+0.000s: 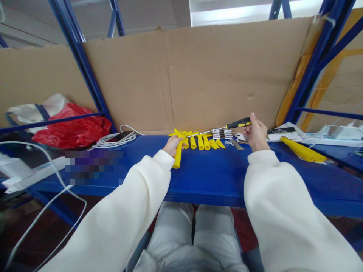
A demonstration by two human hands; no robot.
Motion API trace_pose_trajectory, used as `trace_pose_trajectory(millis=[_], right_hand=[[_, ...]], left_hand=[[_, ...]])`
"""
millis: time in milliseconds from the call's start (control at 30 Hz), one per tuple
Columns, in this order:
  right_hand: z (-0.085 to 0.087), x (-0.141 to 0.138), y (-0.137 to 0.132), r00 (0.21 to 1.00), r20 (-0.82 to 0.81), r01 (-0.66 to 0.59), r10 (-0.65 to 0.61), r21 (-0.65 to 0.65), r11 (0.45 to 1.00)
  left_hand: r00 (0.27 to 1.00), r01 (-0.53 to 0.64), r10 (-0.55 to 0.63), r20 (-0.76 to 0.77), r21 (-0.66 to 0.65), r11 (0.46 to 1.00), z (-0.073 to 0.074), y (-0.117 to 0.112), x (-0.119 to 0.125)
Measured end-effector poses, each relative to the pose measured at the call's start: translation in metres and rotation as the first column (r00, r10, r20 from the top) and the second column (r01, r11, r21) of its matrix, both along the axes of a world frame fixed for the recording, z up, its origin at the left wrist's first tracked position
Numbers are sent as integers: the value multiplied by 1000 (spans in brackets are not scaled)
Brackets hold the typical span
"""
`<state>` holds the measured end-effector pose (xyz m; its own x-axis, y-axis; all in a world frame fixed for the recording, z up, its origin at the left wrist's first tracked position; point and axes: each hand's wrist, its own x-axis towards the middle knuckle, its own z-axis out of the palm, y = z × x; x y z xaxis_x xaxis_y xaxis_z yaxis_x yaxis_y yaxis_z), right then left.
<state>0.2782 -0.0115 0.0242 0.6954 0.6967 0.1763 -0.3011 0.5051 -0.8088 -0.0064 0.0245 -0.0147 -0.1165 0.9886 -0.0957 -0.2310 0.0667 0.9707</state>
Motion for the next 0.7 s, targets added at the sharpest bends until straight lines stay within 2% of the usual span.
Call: trace_pose_trajectory(millis=[167,300,367,500,700], right_hand=[[8,-2,-9,998,-6,-71,70,-83,994],[9,-2,-10,986,-16,-169,168,-68,983],[8,-2,-9,988,-11,-151,151,-59,987],[7,-2,-6,999,-19,-37,36,-59,998],[4,5,1,998,-39,-39,38,-16,999]], left_hand=[[1000,-15,15,13,4,1000,-1,1,-1],[1000,-8,8,5,6,1000,-1,1,0],[1000,-8,8,3,2,1000,-1,1,1],[1000,4,-3,24,-3,1000,-1,1,1],[1000,17,-17,15,-14,1000,1,0,1]])
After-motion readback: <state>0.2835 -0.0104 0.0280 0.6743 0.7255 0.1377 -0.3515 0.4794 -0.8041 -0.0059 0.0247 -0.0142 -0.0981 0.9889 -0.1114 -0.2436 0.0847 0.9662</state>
